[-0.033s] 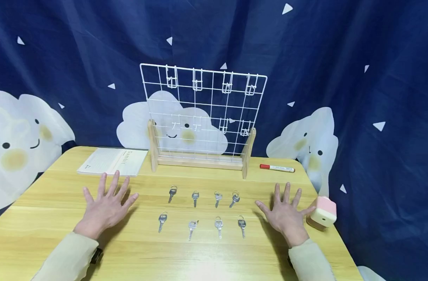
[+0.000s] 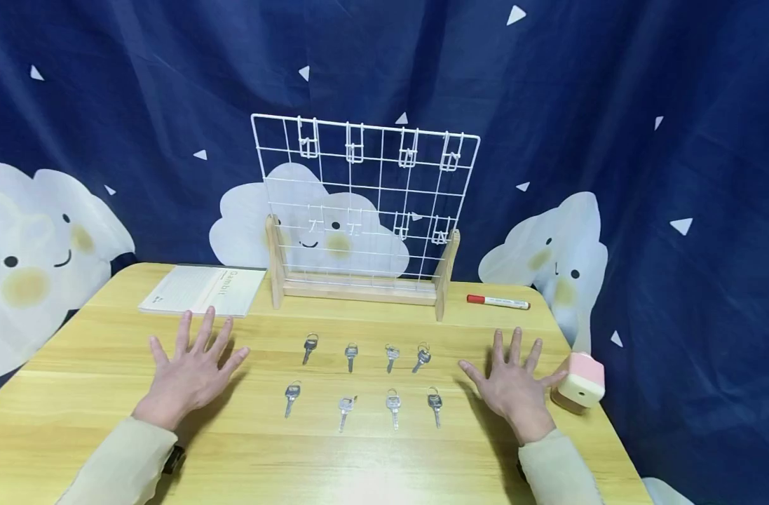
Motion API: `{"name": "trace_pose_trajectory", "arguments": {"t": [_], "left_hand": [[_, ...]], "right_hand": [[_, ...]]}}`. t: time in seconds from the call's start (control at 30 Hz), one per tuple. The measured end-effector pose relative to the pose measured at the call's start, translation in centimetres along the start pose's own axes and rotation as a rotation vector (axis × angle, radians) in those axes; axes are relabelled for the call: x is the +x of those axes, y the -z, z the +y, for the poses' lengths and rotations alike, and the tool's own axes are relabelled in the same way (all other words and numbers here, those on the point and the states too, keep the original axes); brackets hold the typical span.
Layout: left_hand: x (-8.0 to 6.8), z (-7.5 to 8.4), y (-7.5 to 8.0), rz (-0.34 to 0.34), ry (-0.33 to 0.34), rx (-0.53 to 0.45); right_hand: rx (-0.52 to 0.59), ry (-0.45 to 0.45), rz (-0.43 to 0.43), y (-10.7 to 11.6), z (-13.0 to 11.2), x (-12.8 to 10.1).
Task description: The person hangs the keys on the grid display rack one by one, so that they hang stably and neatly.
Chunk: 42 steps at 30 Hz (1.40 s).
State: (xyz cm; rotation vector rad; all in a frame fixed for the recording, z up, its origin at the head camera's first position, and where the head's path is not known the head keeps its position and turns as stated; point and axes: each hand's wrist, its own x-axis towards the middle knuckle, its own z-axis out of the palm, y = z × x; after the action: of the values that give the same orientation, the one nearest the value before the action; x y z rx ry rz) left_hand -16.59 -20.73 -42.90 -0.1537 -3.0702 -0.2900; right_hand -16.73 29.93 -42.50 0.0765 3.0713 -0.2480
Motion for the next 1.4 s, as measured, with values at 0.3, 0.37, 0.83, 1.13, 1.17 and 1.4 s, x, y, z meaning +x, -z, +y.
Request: {"name": "trace_pose_trajectory", "arguments": {"t": [0.3, 0.37, 0.83, 1.13, 1.17, 1.4], "left_hand": [[0.2, -0.4, 0.0, 0.008, -0.005, 0.004], [0.3, -0.3, 0.0, 0.014, -0.014, -0.001], [4.9, 0.4, 1.2, 0.319, -0.029, -0.496], [7.6, 0.5, 1.7, 0.353, -0.059, -0.724], [7.9, 0.5, 1.7, 0.351, -0.064, -0.739], [10.2, 0.3, 1.9, 0.400, -0.100, -0.903]], "right_hand": [[-0.029, 0.012, 0.041, 0.0, -0.4, -0.4], [-0.027, 0.018, 0.050, 0.0, -0.4, -0.4], [0.131, 0.271, 0.233, 0.7, -3.3, 2.7], [0.237, 0.382, 0.148, 1.3, -7.2, 4.6], [0.238, 0.402, 0.129, 1.3, -7.6, 4.7], [0.271, 0.526, 0.051, 1.3, -10.7, 5.6]]}}
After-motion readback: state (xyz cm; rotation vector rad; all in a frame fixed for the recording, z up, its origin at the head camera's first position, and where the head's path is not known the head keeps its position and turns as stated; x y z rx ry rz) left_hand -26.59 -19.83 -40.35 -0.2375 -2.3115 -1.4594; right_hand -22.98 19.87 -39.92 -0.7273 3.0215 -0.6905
